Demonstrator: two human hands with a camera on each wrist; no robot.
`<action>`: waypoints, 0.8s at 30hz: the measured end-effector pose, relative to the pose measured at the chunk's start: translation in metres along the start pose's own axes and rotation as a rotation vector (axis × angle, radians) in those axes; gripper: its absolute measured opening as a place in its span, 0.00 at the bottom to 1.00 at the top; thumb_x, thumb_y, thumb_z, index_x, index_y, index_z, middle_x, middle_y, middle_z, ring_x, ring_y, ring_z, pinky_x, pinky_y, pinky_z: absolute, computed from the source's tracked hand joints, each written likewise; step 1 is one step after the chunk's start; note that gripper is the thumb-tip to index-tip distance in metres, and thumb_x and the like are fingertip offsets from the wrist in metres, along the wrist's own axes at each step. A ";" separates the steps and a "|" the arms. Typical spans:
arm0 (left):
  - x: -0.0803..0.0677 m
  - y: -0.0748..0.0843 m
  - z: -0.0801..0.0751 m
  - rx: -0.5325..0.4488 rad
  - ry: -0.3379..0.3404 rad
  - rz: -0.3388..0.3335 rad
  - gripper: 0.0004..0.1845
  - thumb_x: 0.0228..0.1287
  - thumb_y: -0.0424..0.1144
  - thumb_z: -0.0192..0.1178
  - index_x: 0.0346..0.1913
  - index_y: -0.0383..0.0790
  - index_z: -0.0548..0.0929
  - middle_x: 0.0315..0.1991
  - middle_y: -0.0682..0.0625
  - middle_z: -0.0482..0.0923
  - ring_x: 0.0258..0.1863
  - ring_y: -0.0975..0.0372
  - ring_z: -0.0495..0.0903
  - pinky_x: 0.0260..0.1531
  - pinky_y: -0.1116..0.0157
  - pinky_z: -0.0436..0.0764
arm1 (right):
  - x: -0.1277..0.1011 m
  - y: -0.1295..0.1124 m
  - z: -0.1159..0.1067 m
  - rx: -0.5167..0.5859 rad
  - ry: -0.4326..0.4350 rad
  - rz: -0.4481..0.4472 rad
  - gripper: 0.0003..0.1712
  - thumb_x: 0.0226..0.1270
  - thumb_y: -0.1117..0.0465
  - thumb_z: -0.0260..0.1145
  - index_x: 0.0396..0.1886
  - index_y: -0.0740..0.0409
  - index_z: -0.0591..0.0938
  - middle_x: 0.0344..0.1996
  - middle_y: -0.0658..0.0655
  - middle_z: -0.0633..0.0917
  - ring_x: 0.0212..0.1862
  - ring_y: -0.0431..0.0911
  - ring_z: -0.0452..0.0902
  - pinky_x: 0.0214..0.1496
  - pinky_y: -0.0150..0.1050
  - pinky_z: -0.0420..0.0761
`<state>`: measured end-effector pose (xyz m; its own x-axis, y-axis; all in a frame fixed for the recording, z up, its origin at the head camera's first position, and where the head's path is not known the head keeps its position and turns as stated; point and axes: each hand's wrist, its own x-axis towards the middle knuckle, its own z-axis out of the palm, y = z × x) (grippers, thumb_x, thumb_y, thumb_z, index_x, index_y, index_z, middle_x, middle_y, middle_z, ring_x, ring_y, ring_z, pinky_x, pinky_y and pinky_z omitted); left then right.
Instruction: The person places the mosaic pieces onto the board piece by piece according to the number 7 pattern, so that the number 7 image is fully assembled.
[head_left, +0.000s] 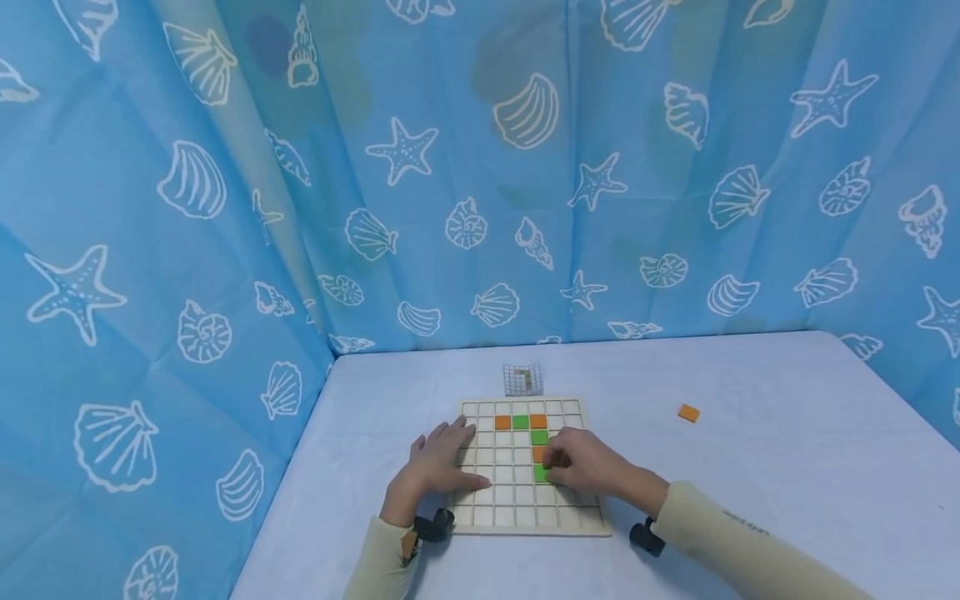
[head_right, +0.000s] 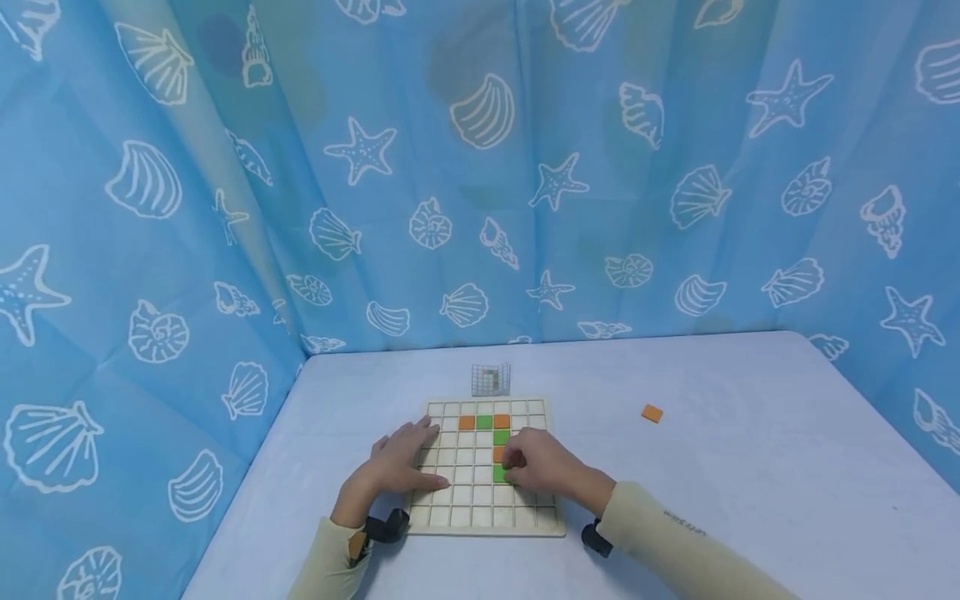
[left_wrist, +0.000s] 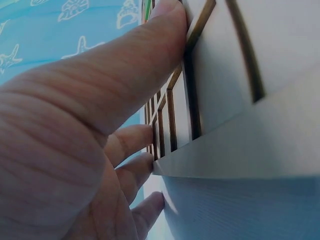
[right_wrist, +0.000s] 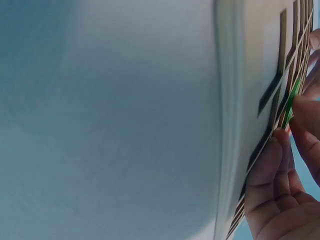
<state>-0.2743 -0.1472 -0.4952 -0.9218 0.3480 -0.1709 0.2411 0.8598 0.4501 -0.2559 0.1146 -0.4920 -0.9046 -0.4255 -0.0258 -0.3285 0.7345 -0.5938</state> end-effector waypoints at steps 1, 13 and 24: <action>0.000 0.000 -0.001 0.000 0.000 -0.005 0.50 0.51 0.59 0.73 0.74 0.42 0.65 0.79 0.45 0.54 0.78 0.45 0.52 0.72 0.34 0.48 | 0.001 0.000 0.000 0.010 -0.002 0.010 0.07 0.56 0.65 0.75 0.31 0.49 0.86 0.30 0.44 0.81 0.35 0.38 0.74 0.39 0.32 0.80; -0.002 -0.001 0.000 -0.005 -0.006 -0.016 0.50 0.50 0.59 0.73 0.74 0.42 0.65 0.78 0.44 0.54 0.77 0.44 0.52 0.71 0.33 0.48 | 0.003 0.003 0.002 0.074 -0.023 0.065 0.07 0.56 0.64 0.75 0.30 0.49 0.84 0.29 0.45 0.81 0.34 0.40 0.73 0.37 0.32 0.77; -0.002 0.001 -0.001 0.015 0.001 -0.002 0.50 0.52 0.60 0.72 0.74 0.42 0.64 0.79 0.45 0.54 0.77 0.44 0.52 0.72 0.34 0.49 | 0.004 0.032 -0.045 0.281 0.002 0.080 0.10 0.63 0.61 0.71 0.43 0.58 0.85 0.36 0.51 0.84 0.37 0.45 0.78 0.38 0.37 0.81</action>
<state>-0.2723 -0.1474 -0.4935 -0.9225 0.3461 -0.1707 0.2441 0.8659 0.4366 -0.2824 0.1598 -0.4751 -0.9251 -0.3712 -0.0800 -0.1684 0.5899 -0.7897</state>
